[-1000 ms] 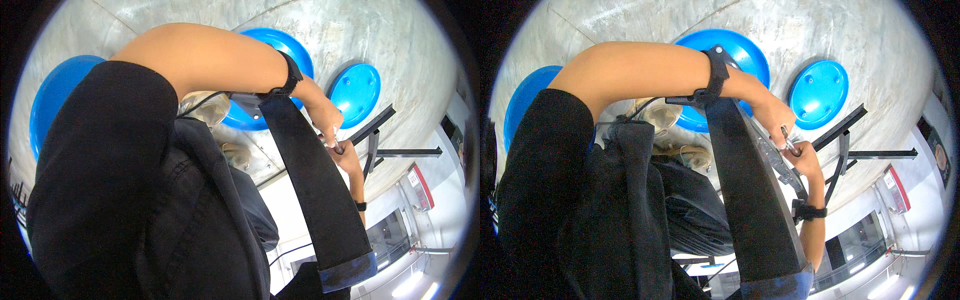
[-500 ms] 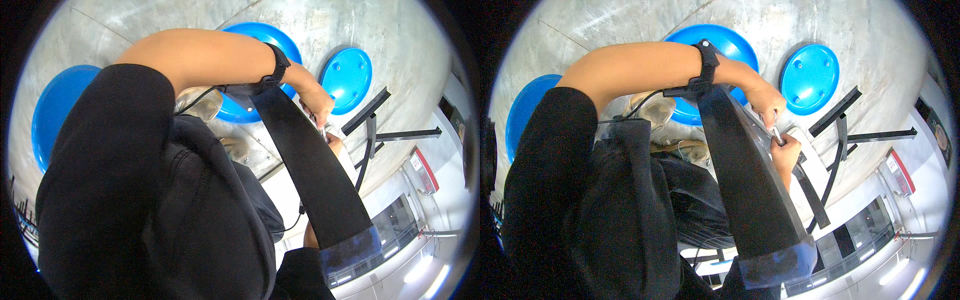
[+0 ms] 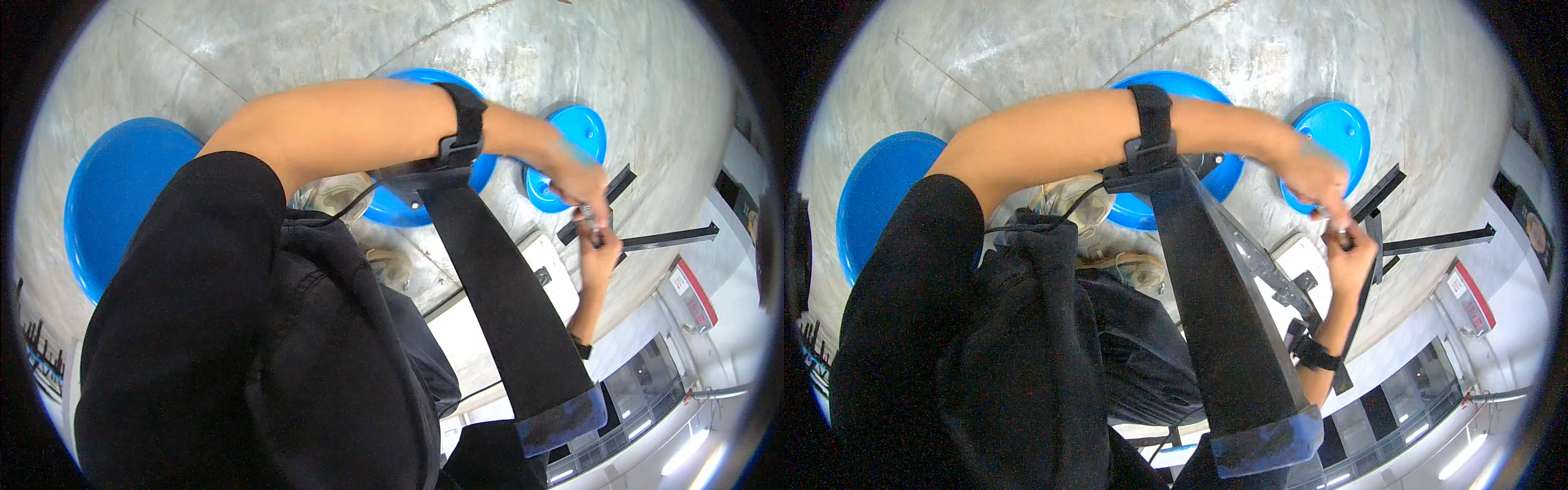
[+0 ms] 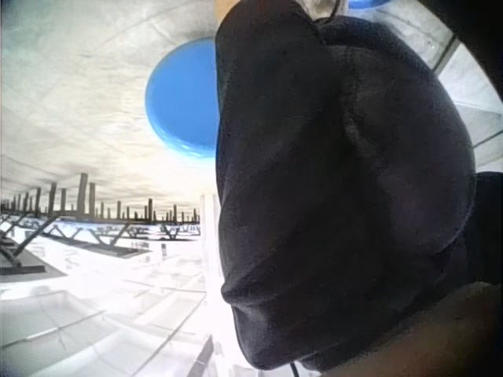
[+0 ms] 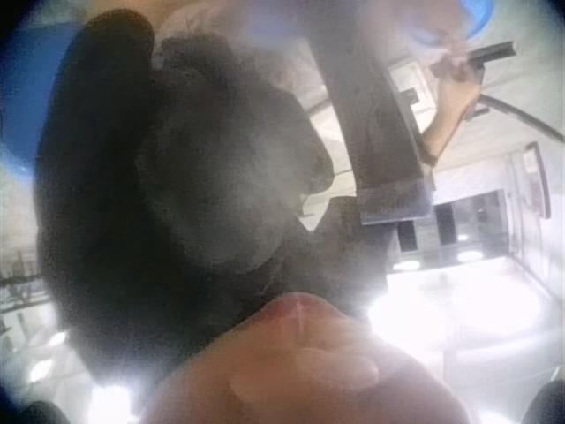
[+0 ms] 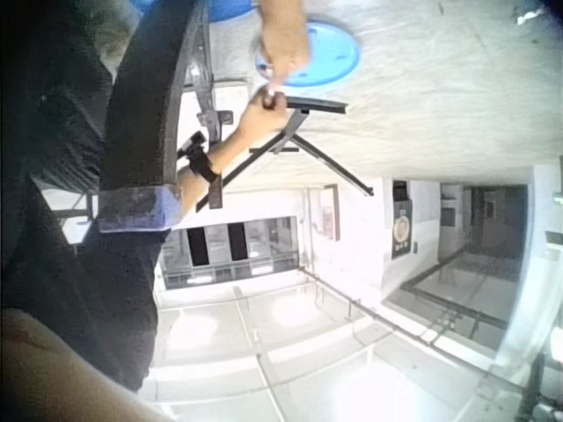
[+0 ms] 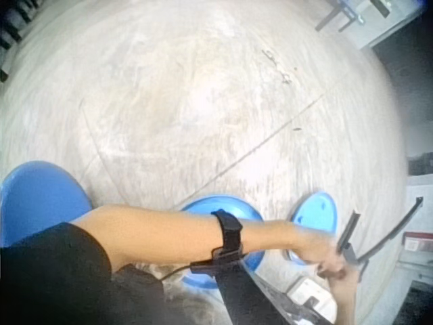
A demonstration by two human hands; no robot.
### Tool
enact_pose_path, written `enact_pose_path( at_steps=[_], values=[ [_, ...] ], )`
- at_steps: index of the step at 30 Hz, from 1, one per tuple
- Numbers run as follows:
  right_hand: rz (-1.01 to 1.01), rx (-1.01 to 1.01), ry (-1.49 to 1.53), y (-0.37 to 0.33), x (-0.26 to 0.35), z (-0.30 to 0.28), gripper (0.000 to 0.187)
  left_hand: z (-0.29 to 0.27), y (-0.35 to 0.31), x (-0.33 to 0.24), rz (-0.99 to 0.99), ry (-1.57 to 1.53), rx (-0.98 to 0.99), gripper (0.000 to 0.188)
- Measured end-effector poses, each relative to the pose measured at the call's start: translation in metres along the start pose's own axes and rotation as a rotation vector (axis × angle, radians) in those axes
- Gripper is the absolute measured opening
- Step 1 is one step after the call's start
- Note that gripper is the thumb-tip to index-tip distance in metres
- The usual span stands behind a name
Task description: The person uses a socket wrench to tighten bolts on a blue circular base, then positions a black metal frame over it and aligns the mounting holes by hand.
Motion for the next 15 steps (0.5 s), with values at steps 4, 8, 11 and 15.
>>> enact_pose_path(
  at_steps=[4,8,11,15],
  values=[
    [0.027,-0.080,0.045,0.026,0.039,-0.003,0.034,-0.048,-0.030,-0.032,0.014,0.334,-0.347,0.048],
    [0.054,-0.105,0.121,0.031,0.074,0.022,0.035,-0.070,-0.075,-0.037,0.078,0.430,-0.626,0.049],
    [0.168,-0.056,0.264,0.036,0.092,0.043,0.033,-0.075,-0.118,-0.029,0.037,0.131,-0.604,0.045],
    [0.127,0.074,0.257,0.032,0.092,0.069,0.034,-0.051,-0.150,-0.001,-0.180,0.065,-0.592,0.044]
  ],
)
Point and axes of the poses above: each hand's wrist, its own y-axis towards the middle knuckle, its own z-axis out of the palm, x = y × z, the point moved 3 cm from there along y, towards the middle knuckle, and after that the axes turned 13 degrees about y, right-handed, at the moved point
